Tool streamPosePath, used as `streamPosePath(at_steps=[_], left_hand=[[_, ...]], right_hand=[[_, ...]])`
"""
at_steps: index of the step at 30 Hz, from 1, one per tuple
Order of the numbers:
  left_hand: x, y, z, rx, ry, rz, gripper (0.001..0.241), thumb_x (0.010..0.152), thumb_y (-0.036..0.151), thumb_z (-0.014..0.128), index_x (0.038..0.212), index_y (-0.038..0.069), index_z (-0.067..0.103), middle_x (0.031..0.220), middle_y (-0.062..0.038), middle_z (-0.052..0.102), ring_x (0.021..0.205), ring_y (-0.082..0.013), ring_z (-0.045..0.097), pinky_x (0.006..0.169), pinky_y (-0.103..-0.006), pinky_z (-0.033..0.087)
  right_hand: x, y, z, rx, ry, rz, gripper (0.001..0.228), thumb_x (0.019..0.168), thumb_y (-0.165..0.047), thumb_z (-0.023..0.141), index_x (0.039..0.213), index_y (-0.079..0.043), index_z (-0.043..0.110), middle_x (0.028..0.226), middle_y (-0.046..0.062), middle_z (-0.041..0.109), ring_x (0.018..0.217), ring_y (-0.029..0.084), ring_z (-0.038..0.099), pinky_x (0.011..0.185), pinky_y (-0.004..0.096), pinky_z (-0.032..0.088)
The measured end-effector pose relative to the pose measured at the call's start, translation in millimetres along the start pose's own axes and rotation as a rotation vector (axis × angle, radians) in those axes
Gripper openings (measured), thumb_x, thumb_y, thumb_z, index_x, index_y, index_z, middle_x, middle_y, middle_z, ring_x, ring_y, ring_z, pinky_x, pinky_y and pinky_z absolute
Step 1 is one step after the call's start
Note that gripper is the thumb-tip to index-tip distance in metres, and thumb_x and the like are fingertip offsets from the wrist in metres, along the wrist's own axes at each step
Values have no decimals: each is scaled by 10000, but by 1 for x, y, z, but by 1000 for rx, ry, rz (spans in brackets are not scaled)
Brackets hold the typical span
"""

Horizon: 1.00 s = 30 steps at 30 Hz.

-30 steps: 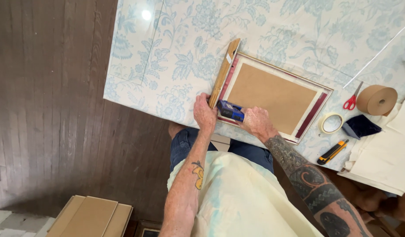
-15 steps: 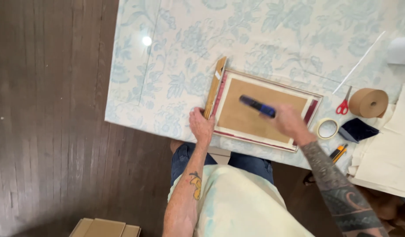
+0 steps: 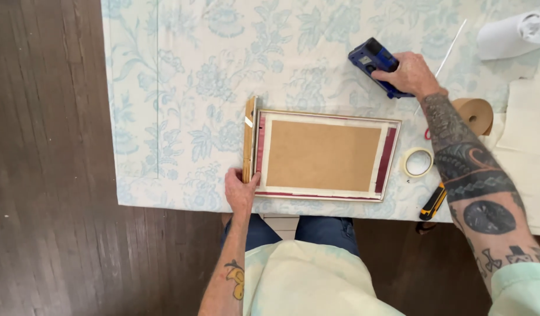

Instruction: Assembling a picture frame by securing wooden backing strips with a staple gun.

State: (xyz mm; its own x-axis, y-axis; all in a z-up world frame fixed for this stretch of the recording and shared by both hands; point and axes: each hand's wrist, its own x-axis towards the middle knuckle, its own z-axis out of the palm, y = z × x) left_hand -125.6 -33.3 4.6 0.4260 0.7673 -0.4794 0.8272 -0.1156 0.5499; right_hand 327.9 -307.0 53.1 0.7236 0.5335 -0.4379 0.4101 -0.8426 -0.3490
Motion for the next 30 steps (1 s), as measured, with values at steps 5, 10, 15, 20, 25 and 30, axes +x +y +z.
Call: streamPosePath(at_steps=[5, 10, 15, 20, 25, 30], left_hand=[[-19, 31, -17, 10, -42, 156, 511, 883, 427, 736, 1230, 83, 588, 1105, -160, 624, 1055, -366, 596, 908, -502, 475], [-29, 16, -7, 88, -56, 272, 603, 998, 376, 590, 1510, 77, 479, 1105, -203, 532, 1036, -402, 548, 911, -499, 457], [-28, 12, -4, 12, -54, 192, 775, 891, 424, 694, 1513, 39, 437, 1199, -191, 515, 1166, -378, 516, 1003, -490, 440], [-24, -15, 1, -21, -51, 222, 516, 988, 339, 606, 1438, 91, 561, 1162, -164, 556, 1132, -357, 583, 968, -455, 469], [-61, 30, -51, -176, -111, 12, 455, 1006, 311, 525, 1392, 71, 544, 1209, -136, 647, 1131, -290, 595, 987, -401, 457], [-110, -10, -35, -346, -27, -336, 571, 744, 325, 770, 1238, 119, 571, 1100, -109, 678, 968, -218, 638, 832, -358, 494]], right_hand=[[-6, 0, -3, 77, -2, 17, 390, 998, -374, 775, 1043, 14, 756, 713, 142, 640, 564, 252, 557, 472, 390, 437], [-5, 6, 5, -92, 77, -100, 460, 980, -475, 774, 1021, -17, 758, 787, 161, 695, 618, 310, 619, 520, 445, 489], [-5, 8, 4, -169, 203, -195, 560, 980, -542, 773, 1145, -7, 760, 876, 168, 713, 691, 318, 650, 586, 465, 563], [-29, -24, -26, 29, 222, -203, 508, 969, -299, 824, 1290, 63, 669, 1123, 280, 705, 950, 418, 688, 822, 536, 592], [-45, -43, -26, -28, 433, -252, 450, 1011, -282, 796, 1285, 31, 625, 1164, 204, 639, 988, 329, 616, 842, 445, 523], [-95, -96, 12, 219, 393, -390, 37, 1056, -26, 671, 1029, -11, 691, 995, 148, 705, 887, 237, 668, 823, 339, 580]])
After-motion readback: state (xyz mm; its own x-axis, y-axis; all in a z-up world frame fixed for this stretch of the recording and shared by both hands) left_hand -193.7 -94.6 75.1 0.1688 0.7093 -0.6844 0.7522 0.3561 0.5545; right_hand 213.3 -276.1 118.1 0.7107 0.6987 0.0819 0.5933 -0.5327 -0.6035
